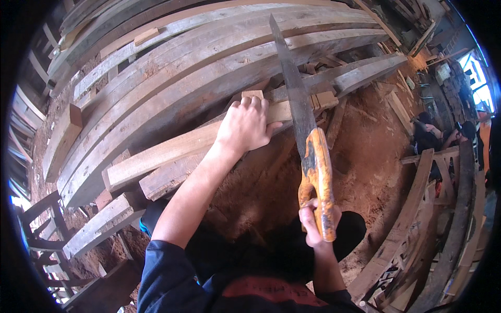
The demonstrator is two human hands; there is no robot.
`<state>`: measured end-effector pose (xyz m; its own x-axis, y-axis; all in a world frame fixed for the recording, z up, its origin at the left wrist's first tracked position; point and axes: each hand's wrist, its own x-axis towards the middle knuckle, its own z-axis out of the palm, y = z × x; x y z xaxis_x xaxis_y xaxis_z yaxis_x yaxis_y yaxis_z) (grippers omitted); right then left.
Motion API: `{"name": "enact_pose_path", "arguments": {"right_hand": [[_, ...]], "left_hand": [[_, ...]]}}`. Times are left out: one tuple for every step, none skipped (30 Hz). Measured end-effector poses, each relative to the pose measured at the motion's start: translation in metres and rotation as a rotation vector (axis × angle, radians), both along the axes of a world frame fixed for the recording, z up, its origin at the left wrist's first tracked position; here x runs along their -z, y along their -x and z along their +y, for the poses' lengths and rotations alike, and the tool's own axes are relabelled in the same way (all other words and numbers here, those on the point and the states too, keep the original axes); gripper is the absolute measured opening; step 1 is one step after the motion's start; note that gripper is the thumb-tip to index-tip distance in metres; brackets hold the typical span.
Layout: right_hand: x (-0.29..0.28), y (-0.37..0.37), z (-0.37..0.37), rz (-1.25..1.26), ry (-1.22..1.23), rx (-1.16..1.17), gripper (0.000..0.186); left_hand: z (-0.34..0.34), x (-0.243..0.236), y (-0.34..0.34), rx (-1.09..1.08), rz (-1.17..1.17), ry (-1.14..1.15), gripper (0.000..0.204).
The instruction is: The person uses a hand saw to cut a small wooden block resting on a larger plank. The left hand holds the block steady while the right hand moves the saw back and forth to make a cut. The process is repeated multiple times on the same piece of wood.
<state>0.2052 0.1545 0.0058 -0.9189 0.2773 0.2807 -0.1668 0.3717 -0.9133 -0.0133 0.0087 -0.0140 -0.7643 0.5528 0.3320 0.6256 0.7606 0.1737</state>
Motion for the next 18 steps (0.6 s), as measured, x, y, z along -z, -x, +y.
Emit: {"name": "enact_pose_path", "arguments": {"right_hand": [[-0.001, 0.000, -0.001, 0.046, -0.025, -0.036, 0.018], [-0.004, 0.005, -0.002, 0.093, -0.050, -0.072, 0.018], [-0.009, 0.015, -0.006, 0.149, -0.073, -0.101, 0.019], [-0.015, 0.031, -0.011, 0.066, 0.069, -0.090, 0.023], [-0.010, 0.045, -0.006, -0.092, 0.205, -0.060, 0.026], [-0.010, 0.066, -0.001, 0.037, 0.073, -0.091, 0.027], [-0.014, 0.068, -0.006, 0.003, 0.100, -0.086, 0.027], [-0.018, 0.069, -0.011, -0.031, 0.126, -0.081, 0.028], [-0.009, 0.066, -0.008, 0.132, -0.050, -0.106, 0.028], [-0.002, 0.051, -0.005, -0.006, 0.052, -0.148, 0.018], [-0.003, 0.030, -0.003, 0.053, -0.115, -0.113, 0.016], [-0.005, 0.012, -0.003, 0.108, -0.109, -0.079, 0.024], [-0.005, -0.007, 0.003, 0.053, -0.150, -0.079, 0.023], [-0.003, -0.020, 0.007, 0.001, -0.070, -0.082, 0.020], [0.001, -0.023, 0.012, -0.009, 0.088, -0.076, 0.018], [0.004, -0.025, 0.015, -0.018, 0.247, -0.070, 0.016], [0.001, -0.027, 0.019, -0.074, 0.492, -0.104, 0.014], [-0.003, -0.025, 0.021, -0.054, 0.484, -0.111, 0.014]], "left_hand": [[-0.001, 0.001, 0.000, -0.005, 0.008, 0.009, 0.058], [-0.002, 0.002, -0.001, -0.010, 0.016, 0.018, 0.058], [-0.002, 0.000, 0.000, -0.007, 0.007, 0.022, 0.058], [-0.003, -0.003, -0.001, -0.008, -0.012, 0.027, 0.058], [-0.001, -0.004, -0.007, 0.011, -0.043, 0.029, 0.058], [0.002, -0.005, -0.007, 0.013, -0.044, 0.033, 0.058], [0.001, -0.002, -0.007, 0.001, -0.048, 0.037, 0.058], [0.001, 0.000, -0.008, -0.011, -0.053, 0.040, 0.058], [0.000, 0.002, -0.010, -0.017, -0.060, 0.051, 0.059], [0.001, 0.002, -0.009, -0.023, -0.054, 0.051, 0.059], [0.001, 0.001, -0.007, -0.030, -0.049, 0.052, 0.059], [0.004, -0.001, -0.005, -0.030, -0.031, 0.043, 0.060], [0.003, -0.001, -0.007, -0.034, -0.028, 0.045, 0.060], [0.002, -0.001, -0.009, -0.037, -0.025, 0.046, 0.061], [0.001, -0.003, -0.010, -0.034, -0.028, 0.064, 0.062], [0.001, -0.003, -0.011, -0.033, -0.034, 0.061, 0.063], [0.000, -0.002, -0.012, -0.033, -0.040, 0.058, 0.063], [0.000, -0.003, -0.010, -0.040, -0.040, 0.052, 0.063]]}}
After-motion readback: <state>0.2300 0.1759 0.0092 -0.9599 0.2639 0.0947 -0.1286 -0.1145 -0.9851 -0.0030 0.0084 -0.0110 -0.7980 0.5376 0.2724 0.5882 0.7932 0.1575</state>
